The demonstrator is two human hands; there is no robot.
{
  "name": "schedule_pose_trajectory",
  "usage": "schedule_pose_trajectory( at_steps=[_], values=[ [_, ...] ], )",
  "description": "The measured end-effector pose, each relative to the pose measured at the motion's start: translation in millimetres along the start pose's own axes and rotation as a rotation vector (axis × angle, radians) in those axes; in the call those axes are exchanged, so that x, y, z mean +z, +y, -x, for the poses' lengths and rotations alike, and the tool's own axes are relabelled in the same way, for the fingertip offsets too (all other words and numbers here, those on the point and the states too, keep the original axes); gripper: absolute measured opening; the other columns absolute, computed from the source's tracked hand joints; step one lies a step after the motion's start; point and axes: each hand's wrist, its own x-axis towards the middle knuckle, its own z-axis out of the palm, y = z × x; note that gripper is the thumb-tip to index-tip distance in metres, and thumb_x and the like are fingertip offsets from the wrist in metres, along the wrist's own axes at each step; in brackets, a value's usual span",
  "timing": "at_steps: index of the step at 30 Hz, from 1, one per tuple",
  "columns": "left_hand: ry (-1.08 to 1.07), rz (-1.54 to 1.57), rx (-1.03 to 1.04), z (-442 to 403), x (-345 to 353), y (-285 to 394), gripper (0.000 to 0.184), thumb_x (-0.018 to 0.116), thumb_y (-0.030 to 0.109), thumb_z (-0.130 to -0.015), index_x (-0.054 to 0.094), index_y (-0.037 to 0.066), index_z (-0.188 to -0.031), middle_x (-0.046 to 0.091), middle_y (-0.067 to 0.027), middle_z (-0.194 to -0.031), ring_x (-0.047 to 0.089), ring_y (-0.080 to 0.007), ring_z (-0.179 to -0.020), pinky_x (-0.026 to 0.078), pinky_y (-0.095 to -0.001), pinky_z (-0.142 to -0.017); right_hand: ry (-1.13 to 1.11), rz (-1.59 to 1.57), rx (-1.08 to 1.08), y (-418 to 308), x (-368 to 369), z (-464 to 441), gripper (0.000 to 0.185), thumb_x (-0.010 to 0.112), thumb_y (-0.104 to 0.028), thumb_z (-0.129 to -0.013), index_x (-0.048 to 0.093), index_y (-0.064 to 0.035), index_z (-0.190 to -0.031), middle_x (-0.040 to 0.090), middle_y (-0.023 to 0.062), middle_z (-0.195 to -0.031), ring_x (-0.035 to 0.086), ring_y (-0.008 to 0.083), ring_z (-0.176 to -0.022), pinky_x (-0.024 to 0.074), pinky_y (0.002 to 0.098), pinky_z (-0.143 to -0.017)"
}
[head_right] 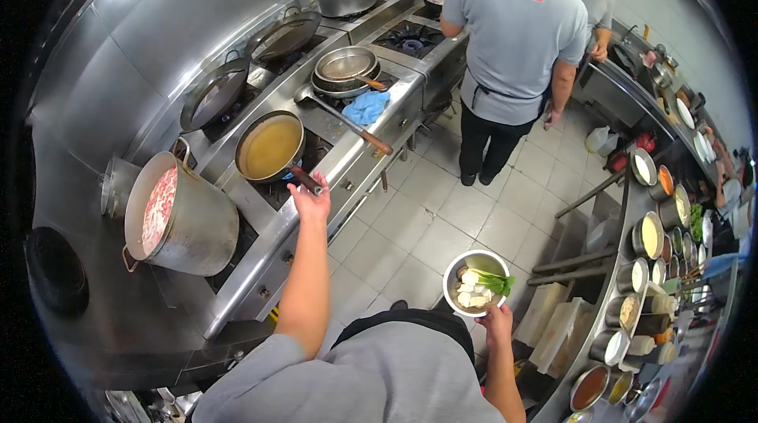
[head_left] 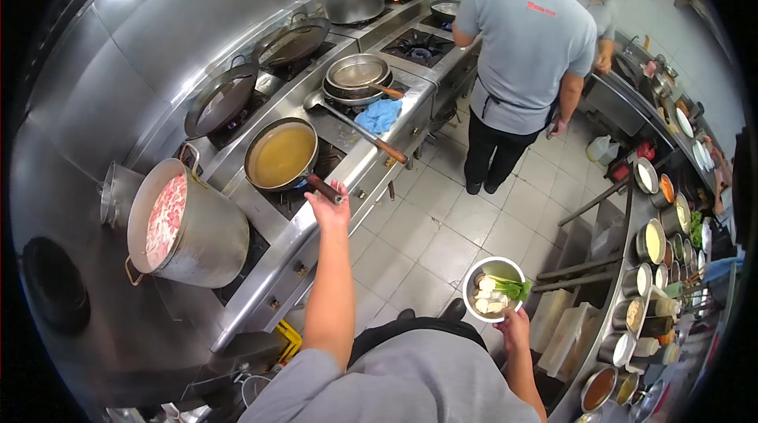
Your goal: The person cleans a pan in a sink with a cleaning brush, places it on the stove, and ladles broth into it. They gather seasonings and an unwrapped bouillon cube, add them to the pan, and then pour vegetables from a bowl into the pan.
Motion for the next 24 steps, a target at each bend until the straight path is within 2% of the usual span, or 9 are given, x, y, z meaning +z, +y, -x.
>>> schedule_pose_trajectory(
  at_steps=[4,7,8,9,11,12,14,20,24],
  values=[
    [0.027,-0.294,-0.143,19.0,-77.3,-36.3,0.042,0.046,0.046,-0.094,0.052,0.008,-0.112,0.055,-0.0089,-0.098,0.058,-0.0215,-0.088,0.052,-0.0389,-0.076,-0.016,0.009,0.026,4.3,1.4,0.8,0.023,0.051,-0.008,-0.082,0.055,-0.0033,-0.104,0.065,0.0081,-0.088,0.062,0.0173,-0.064,0.0529,0.0319,-0.054],
    [-0.249,-0.501,-0.505,65.3,-190.2,-77.5,0.021,0.052,0.031,-0.093,0.056,0.01,-0.094,0.061,-0.0054,-0.086,0.06,-0.0206,-0.08,0.051,-0.0425,-0.075,-0.037,0.015,0.045,8.1,7.7,1.5,0.024,0.051,-0.008,-0.082,0.054,-0.0031,-0.105,0.065,0.0086,-0.089,0.062,0.018,-0.067,0.0524,0.032,-0.055],
    [-0.411,-0.578,-0.669,89.6,-223.3,-84.4,0.024,0.053,0.031,-0.092,0.056,0.009,-0.1,0.062,-0.0072,-0.093,0.06,-0.0218,-0.08,0.051,-0.0434,-0.077,-0.042,0.032,0.057,10.2,10.1,2.6,0.024,0.051,-0.008,-0.082,0.054,-0.0031,-0.105,0.065,0.0089,-0.09,0.062,0.018,-0.067,0.0524,0.032,-0.055],
    [-0.23,-0.712,-0.761,135.9,-226.6,-87.5,0.03,0.056,0.032,-0.091,0.054,0.008,-0.108,0.061,-0.0091,-0.1,0.061,-0.0228,-0.082,0.051,-0.0409,-0.079,-0.033,0.045,0.053,14.9,13.0,2.0,0.024,0.05,-0.007,-0.082,0.055,-0.0025,-0.106,0.065,0.0091,-0.09,0.063,0.018,-0.068,0.0525,0.0319,-0.054],
    [-0.26,-1.125,-1.32,154.0,-244.8,-96.1,0.032,0.057,0.031,-0.091,0.053,0.008,-0.113,0.058,-0.0105,-0.113,0.059,-0.0244,-0.097,0.051,-0.0405,-0.083,-0.052,0.056,0.076,16.9,20.3,3.4,0.027,0.051,-0.006,-0.083,0.054,-0.0012,-0.109,0.065,0.0092,-0.091,0.063,0.0186,-0.068,0.0537,0.0308,-0.054],
    [-0.286,-1.137,-1.356,158.3,-236.0,-98.2,0.032,0.057,0.031,-0.091,0.053,0.008,-0.113,0.058,-0.0105,-0.113,0.059,-0.0244,-0.097,0.051,-0.0405,-0.083,-0.049,0.065,0.096,26.3,17.4,-2.6,0.028,0.052,-0.006,-0.083,0.055,-0.001,-0.11,0.065,0.0093,-0.091,0.063,0.0188,-0.068,0.0542,0.0302,-0.054],
    [-0.445,-1.239,-1.02,169.9,-194.4,-88.5,0.039,0.062,0.032,-0.088,0.051,0.005,-0.114,0.058,-0.0111,-0.111,0.059,-0.0233,-0.096,0.052,-0.0371,-0.079,-0.097,0.068,0.102,29.5,23.1,-3.1,0.028,0.053,-0.006,-0.083,0.055,-0.0007,-0.11,0.065,0.0098,-0.092,0.064,0.0192,-0.07,0.0552,0.0292,-0.055],
    [-0.497,-1.025,-0.979,178.7,-127.8,-96.0,0.033,0.057,0.025,-0.092,0.047,0.006,-0.117,0.055,-0.0088,-0.114,0.058,-0.0231,-0.101,0.052,-0.0406,-0.08,-0.154,0.119,0.126,13.0,50.0,6.3,0.025,0.056,-0.01,-0.085,0.057,-0.0003,-0.108,0.064,0.0091,-0.092,0.063,0.0163,-0.068,0.0541,0.0272,-0.057],
    [-0.425,-0.982,-0.817,185.2,-119.3,-113.1,0.014,0.055,0.014,-0.092,0.047,0.009,-0.102,0.056,-0.0057,-0.101,0.058,-0.0193,-0.095,0.053,-0.0439,-0.077,-0.164,0.073,0.08,18.8,47.9,0.7,0.024,0.059,-0.016,-0.085,0.059,-0.0017,-0.105,0.065,0.0073,-0.089,0.06,0.0137,-0.064,0.0535,0.0263,-0.058]
  ],
)
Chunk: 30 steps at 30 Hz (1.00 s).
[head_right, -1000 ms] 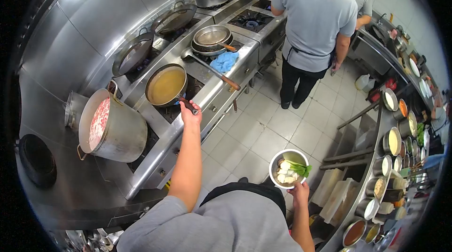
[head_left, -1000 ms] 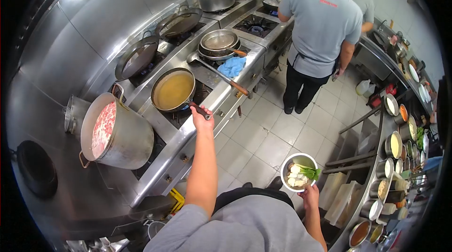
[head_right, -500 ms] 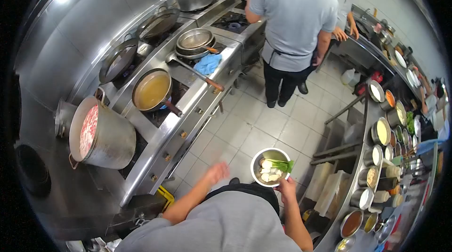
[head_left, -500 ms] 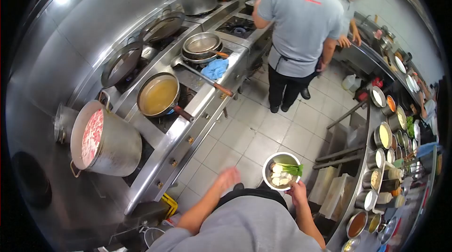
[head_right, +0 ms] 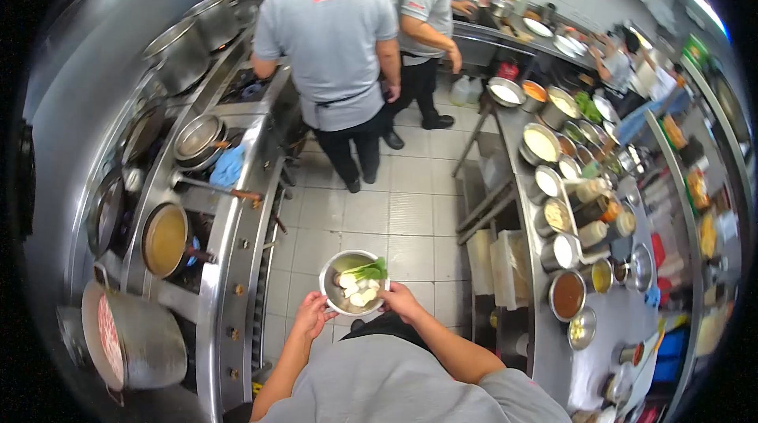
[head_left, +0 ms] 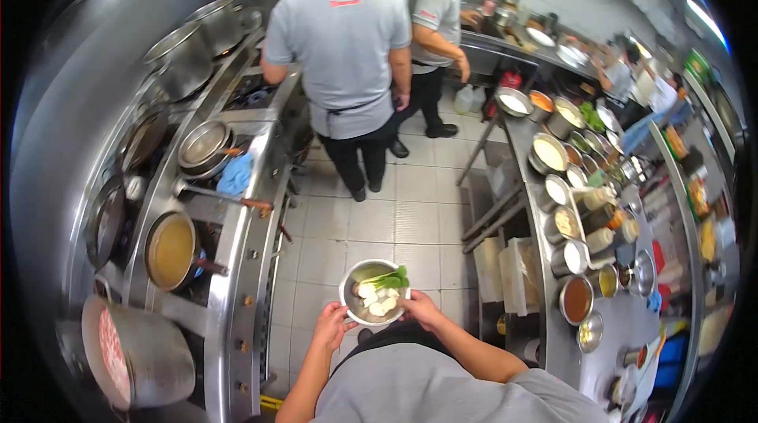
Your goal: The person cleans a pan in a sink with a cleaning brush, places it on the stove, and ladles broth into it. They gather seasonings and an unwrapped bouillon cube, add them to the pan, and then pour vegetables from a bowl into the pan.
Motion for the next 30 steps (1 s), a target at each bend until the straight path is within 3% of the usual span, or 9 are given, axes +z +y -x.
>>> schedule_pose_trajectory(
  at_steps=[5,11,13,15,17,18,20,26,30],
  values=[
    [0.008,-0.032,0.007,-11.0,19.4,-3.4,0.01,0.053,0.004,-0.088,0.046,0.01,-0.093,0.056,-0.0056,-0.094,0.059,-0.0164,-0.08,0.057,-0.0416,-0.065,-0.024,-0.028,-0.05,2.1,-10.1,1.6,0.025,0.061,-0.02,-0.086,0.058,-0.0039,-0.105,0.062,0.0038,-0.089,0.059,0.0114,-0.068,0.0537,0.0259,-0.061],
    [0.034,-0.057,0.011,-38.0,34.1,-3.0,0.01,0.053,0.004,-0.088,0.046,0.009,-0.094,0.057,-0.007,-0.094,0.06,-0.0173,-0.082,0.056,-0.0408,-0.061,-0.035,-0.079,0.022,0.8,-53.6,12.6,0.031,0.061,-0.032,-0.089,0.056,-0.0055,-0.105,0.062,0.0053,-0.091,0.066,0.0182,-0.08,0.0544,0.0283,-0.062],
    [0.061,-0.024,0.036,-43.7,45.6,10.5,0.011,0.053,0.007,-0.088,0.047,0.007,-0.097,0.058,-0.0085,-0.095,0.06,-0.0184,-0.085,0.055,-0.0401,-0.063,0.085,0.12,0.094,10.6,-82.0,8.7,0.025,0.057,-0.028,-0.091,0.057,-0.0054,-0.103,0.063,0.0061,-0.092,0.066,0.0188,-0.077,0.0546,0.0283,-0.063],
    [0.038,-0.028,0.07,-49.1,58.0,32.2,0.014,0.056,0.009,-0.088,0.048,0.008,-0.099,0.057,-0.0071,-0.099,0.057,-0.018,-0.091,0.052,-0.0425,-0.069,0.151,0.265,0.152,61.5,-138.3,-19.5,0.02,0.06,-0.022,-0.088,0.061,-0.0036,-0.095,0.063,0.0069,-0.08,0.065,0.017,-0.066,0.0531,0.0284,-0.054],
    [0.051,-0.009,0.17,-58.2,69.9,50.8,0.013,0.059,0.011,-0.088,0.048,0.011,-0.096,0.056,-0.0031,-0.093,0.055,-0.0154,-0.089,0.049,-0.0384,-0.066,0.179,0.932,0.144,111.4,-210.9,-38.3,0.019,0.062,-0.022,-0.083,0.063,-0.0046,-0.089,0.059,0.0071,-0.067,0.06,0.0198,-0.054,0.0494,0.0326,-0.044],
    [0.059,-0.001,0.205,-63.4,71.5,60.2,0.012,0.058,0.011,-0.088,0.047,0.011,-0.092,0.054,-0.0017,-0.091,0.056,-0.0146,-0.086,0.05,-0.0377,-0.066,0.203,0.556,0.36,134.2,-243.1,-42.0,0.03,0.064,-0.028,-0.082,0.059,0.0009,-0.079,0.062,0.014,-0.067,0.062,0.0262,-0.05,0.0497,0.0387,-0.041],
    [0.121,0.045,0.294,-65.1,79.0,81.0,0.01,0.056,0.009,-0.089,0.046,0.012,-0.09,0.054,-0.0012,-0.09,0.056,-0.0137,-0.083,0.053,-0.0362,-0.064,0.191,0.411,0.602,123.5,-264.3,-25.4,0.023,0.061,-0.025,-0.085,0.06,-0.0034,-0.079,0.057,0.0108,-0.062,0.063,0.0259,-0.05,0.0489,0.0364,-0.036],
    [0.183,0.072,0.415,-50.9,89.4,113.7,0.008,0.056,0.011,-0.089,0.048,0.009,-0.091,0.052,-0.0036,-0.091,0.057,-0.0141,-0.084,0.057,-0.0346,-0.065,0.07,0.442,0.564,94.1,-307.5,-76.5,0.027,0.059,-0.025,-0.085,0.052,-0.0052,-0.103,0.059,0.013,-0.091,0.064,0.0296,-0.06,0.0549,0.0421,-0.046],
    [0.275,0.184,0.421,-47.5,76.3,113.9,0.008,0.056,0.012,-0.088,0.048,0.012,-0.088,0.052,-0.0011,-0.091,0.055,-0.013,-0.081,0.054,-0.0363,-0.067,-0.012,0.451,0.41,32.9,-278.7,-142.2,0.026,0.058,-0.023,-0.085,0.049,-0.0059,-0.103,0.06,0.0135,-0.09,0.065,0.0288,-0.06,0.0548,0.0409,-0.047]
  ],
)
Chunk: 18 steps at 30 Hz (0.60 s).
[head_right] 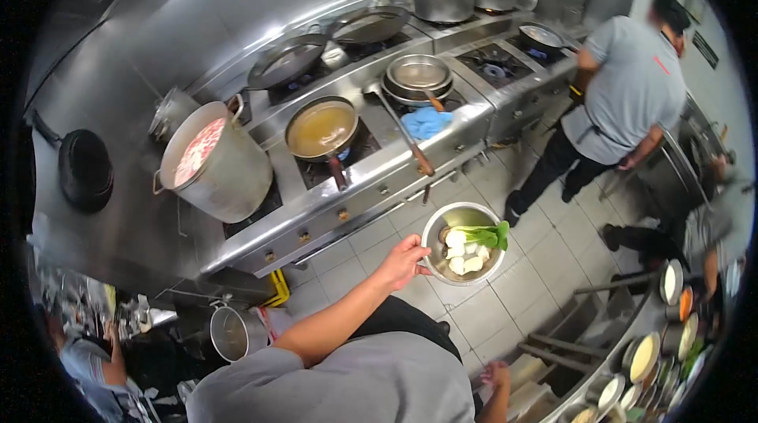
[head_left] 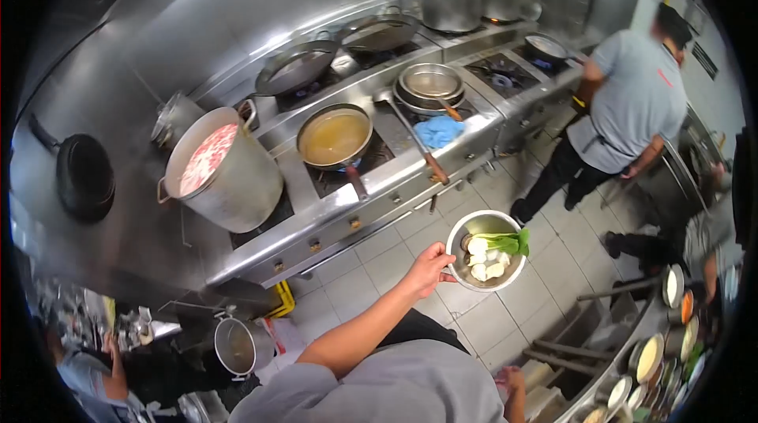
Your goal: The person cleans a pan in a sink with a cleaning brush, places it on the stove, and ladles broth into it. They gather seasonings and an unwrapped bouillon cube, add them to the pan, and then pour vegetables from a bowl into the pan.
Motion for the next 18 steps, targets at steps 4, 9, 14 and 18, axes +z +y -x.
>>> schedule_pose_trajectory(
  at_steps=[4,9,14,18],
  values=[
    [0.101,0.047,0.125,3.6,-14.1,38.2,0.008,0.056,0.012,-0.088,0.048,0.012,-0.087,0.053,-0.0002,-0.086,0.056,-0.0132,-0.078,0.055,-0.0365,-0.064,0.009,0.043,-0.201,-99.2,22.1,0.8,0.019,0.056,-0.019,-0.087,0.05,-0.0063,-0.1,0.061,0.012,-0.088,0.065,0.0275,-0.063,0.0544,0.0385,-0.048],
    [0.263,0.077,0.454,7.0,-51.4,130.0,0.006,0.055,0.014,-0.09,0.05,0.012,-0.089,0.059,-0.0031,-0.09,0.061,-0.0139,-0.077,0.055,-0.0338,-0.057,-0.028,0.042,-0.301,-136.4,45.4,-5.0,0.019,0.055,-0.022,-0.09,0.05,-0.0064,-0.1,0.061,0.0108,-0.088,0.066,0.0278,-0.064,0.0547,0.0383,-0.05],
    [0.503,0.001,0.732,13.2,-107.4,226.7,0.012,0.053,0.022,-0.094,0.05,0.011,-0.093,0.062,-0.0043,-0.086,0.062,-0.0139,-0.071,0.054,-0.0306,-0.055,-0.011,0.063,-0.178,-114.0,71.4,6.8,0.016,0.056,-0.018,-0.086,0.051,-0.0066,-0.096,0.061,0.0096,-0.085,0.066,0.0248,-0.062,0.0532,0.0334,-0.047],
    [0.647,-0.151,0.855,3.7,-169.7,281.5,0.015,0.054,0.013,-0.092,0.047,0.011,-0.079,0.058,-0.0028,-0.078,0.06,-0.0132,-0.067,0.053,-0.0297,-0.05,0.0,0.044,-0.116,-64.1,73.4,9.8,0.019,0.054,-0.022,-0.087,0.05,-0.0067,-0.098,0.062,0.0115,-0.086,0.065,0.0259,-0.058,0.0529,0.0353,-0.046]
  ],
)
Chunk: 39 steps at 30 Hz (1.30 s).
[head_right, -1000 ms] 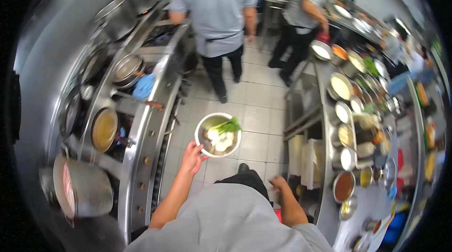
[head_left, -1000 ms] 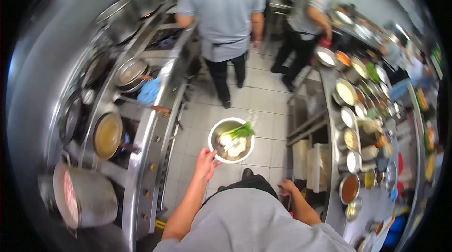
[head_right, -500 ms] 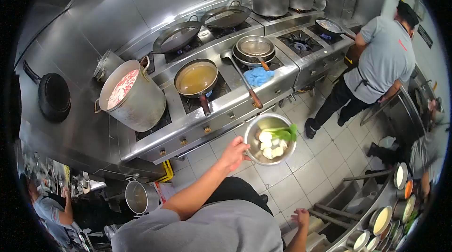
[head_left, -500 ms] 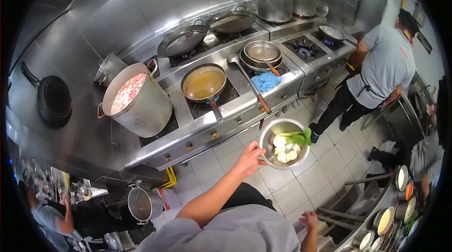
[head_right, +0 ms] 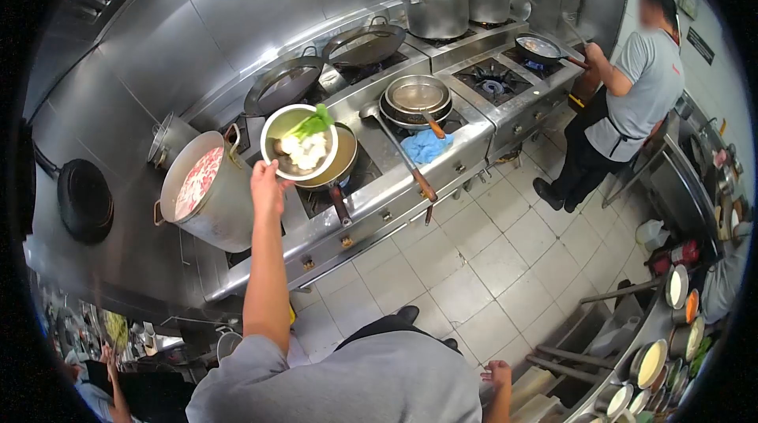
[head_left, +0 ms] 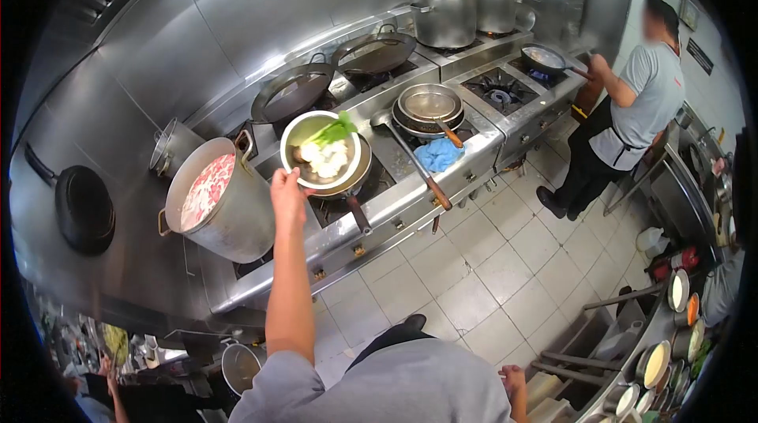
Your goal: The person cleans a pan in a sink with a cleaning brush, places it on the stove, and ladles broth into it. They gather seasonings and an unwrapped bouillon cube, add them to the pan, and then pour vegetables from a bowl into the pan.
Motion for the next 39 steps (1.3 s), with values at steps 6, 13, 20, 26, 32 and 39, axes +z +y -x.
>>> schedule_pose_trajectory(
  at_steps=[6,13,20,26,32,39],
  values=[
    [0.084,-0.305,0.094,-64.9,-9.7,-4.2,0.02,0.057,0.008,-0.086,0.042,0.008,-0.072,0.053,-0.0026,-0.069,0.054,-0.0116,-0.059,0.051,-0.0276,-0.046,0.054,-0.069,0.066,31.7,2.1,17.7,0.015,0.054,-0.019,-0.086,0.053,-0.0077,-0.095,0.061,0.0103,-0.079,0.058,0.0218,-0.056,0.0484,0.0328,-0.047],
    [-0.033,-1.053,0.297,-109.4,-20.2,-58.1,0.02,0.059,0.01,-0.085,0.045,0.0,-0.073,0.058,-0.0173,-0.08,0.059,-0.029,-0.071,0.049,-0.0403,-0.062,0.097,-0.141,0.08,11.0,29.8,11.0,0.014,0.048,-0.015,-0.089,0.047,-0.0077,-0.101,0.06,0.0126,-0.085,0.063,0.0276,-0.06,0.0518,0.037,-0.045],
    [-0.159,-1.21,0.491,-121.7,-27.9,-97.6,0.017,0.053,0.01,-0.086,0.056,0.0,-0.099,0.049,-0.0225,-0.126,0.05,-0.0408,-0.11,0.042,-0.0444,-0.092,0.041,-0.13,0.045,-9.3,68.5,-5.2,0.011,0.049,-0.017,-0.09,0.048,-0.0079,-0.097,0.06,0.0101,-0.084,0.064,0.0254,-0.06,0.0523,0.0362,-0.048],
    [-0.163,-1.311,0.578,-140.1,-35.6,-100.5,0.016,0.046,0.008,-0.086,0.056,0.001,-0.097,0.047,-0.0188,-0.13,0.049,-0.0412,-0.11,0.042,-0.045,-0.093,0.062,-0.073,0.022,-11.5,77.8,5.7,0.017,0.053,-0.023,-0.091,0.051,-0.0076,-0.099,0.062,0.0101,-0.088,0.064,0.024,-0.061,0.0528,0.0368,-0.051],
    [-0.102,-1.34,0.615,-140.8,-35.4,-86.1,0.016,0.048,0.009,-0.087,0.055,0.001,-0.099,0.048,-0.0193,-0.129,0.05,-0.039,-0.11,0.043,-0.0446,-0.092,0.084,-0.041,0.071,7.8,68.1,12.5,0.021,0.054,-0.023,-0.091,0.051,-0.0066,-0.103,0.062,0.0107,-0.089,0.065,0.0256,-0.062,0.0519,0.0377,-0.05],
    [0.08,-0.371,0.09,-114.4,-30.0,-72.9,0.015,0.053,0.016,-0.093,0.05,0.002,-0.09,0.052,-0.0046,-0.087,0.056,-0.0146,-0.075,0.051,-0.0296,-0.052,0.07,-0.054,0.115,22.9,64.7,14.5,0.022,0.051,-0.023,-0.09,0.049,-0.0048,-0.103,0.063,0.0132,-0.089,0.065,0.028,-0.063,0.0528,0.0378,-0.053]
  ],
)
